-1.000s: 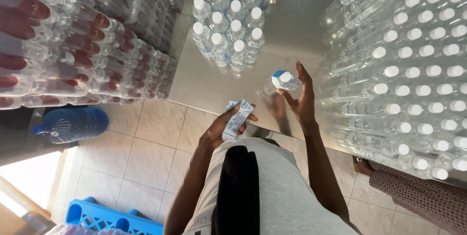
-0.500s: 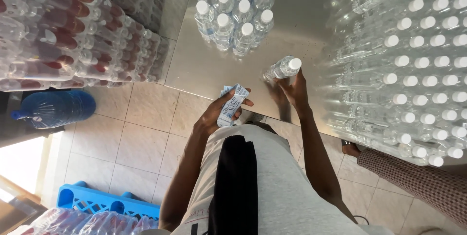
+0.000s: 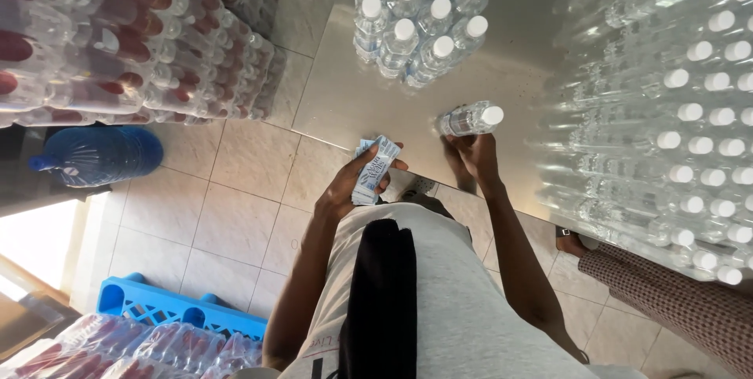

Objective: Manual application of blue adhesive labels to plastic water bottles at a workstation.

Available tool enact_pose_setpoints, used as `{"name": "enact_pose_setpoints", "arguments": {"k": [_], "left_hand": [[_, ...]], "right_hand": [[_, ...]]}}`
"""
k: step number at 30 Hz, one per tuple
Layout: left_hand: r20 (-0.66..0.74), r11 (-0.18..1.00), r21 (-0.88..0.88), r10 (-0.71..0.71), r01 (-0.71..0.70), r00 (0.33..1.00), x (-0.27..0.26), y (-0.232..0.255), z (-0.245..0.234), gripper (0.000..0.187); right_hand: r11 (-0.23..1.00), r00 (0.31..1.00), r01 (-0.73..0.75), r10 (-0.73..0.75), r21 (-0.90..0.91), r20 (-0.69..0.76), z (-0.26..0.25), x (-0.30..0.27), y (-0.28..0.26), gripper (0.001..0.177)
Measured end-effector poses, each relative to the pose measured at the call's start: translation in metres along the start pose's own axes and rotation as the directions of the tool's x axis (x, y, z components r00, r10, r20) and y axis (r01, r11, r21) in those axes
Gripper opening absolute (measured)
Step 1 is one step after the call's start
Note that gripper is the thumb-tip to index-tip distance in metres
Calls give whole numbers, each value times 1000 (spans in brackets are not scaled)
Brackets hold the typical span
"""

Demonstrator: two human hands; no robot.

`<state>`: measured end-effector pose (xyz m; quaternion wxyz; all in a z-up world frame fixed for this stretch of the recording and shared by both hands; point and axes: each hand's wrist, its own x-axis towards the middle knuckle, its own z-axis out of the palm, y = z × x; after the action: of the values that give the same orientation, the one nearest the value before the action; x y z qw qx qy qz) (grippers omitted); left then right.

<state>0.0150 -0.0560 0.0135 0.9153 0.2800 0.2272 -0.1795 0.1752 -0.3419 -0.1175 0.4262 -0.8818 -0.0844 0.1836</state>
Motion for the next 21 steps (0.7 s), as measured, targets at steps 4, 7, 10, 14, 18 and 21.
{"name": "enact_pose_setpoints", "arguments": {"k": [4,7,10,14,18,21], "left_hand": [[-41,1000,4,11,-11,999,2,-7,-25,72],[-106,999,-38,22,-26,994,18,-18,-56,69],[-192,993,-107,31,-53,981,40,-23,-84,67],[-232,976,-147,124,-161,965,65,-1,-97,68],[-193,944,-230,195,-238,962,83,26,-107,62],[-175,936,-259,198,-239,964,92,33,-130,61]], "right_hand": [[994,997,69,-72,87,24,39,-13,-70,71],[964,984,178,-175,198,-32,73,-1,-98,81],[935,963,268,-264,234,-48,120,27,-96,83],[899,922,386,-371,206,-108,166,60,-93,80],[924,921,364,-338,117,-194,132,39,-111,67],[960,896,261,-202,103,-396,80,20,-82,56]]}}
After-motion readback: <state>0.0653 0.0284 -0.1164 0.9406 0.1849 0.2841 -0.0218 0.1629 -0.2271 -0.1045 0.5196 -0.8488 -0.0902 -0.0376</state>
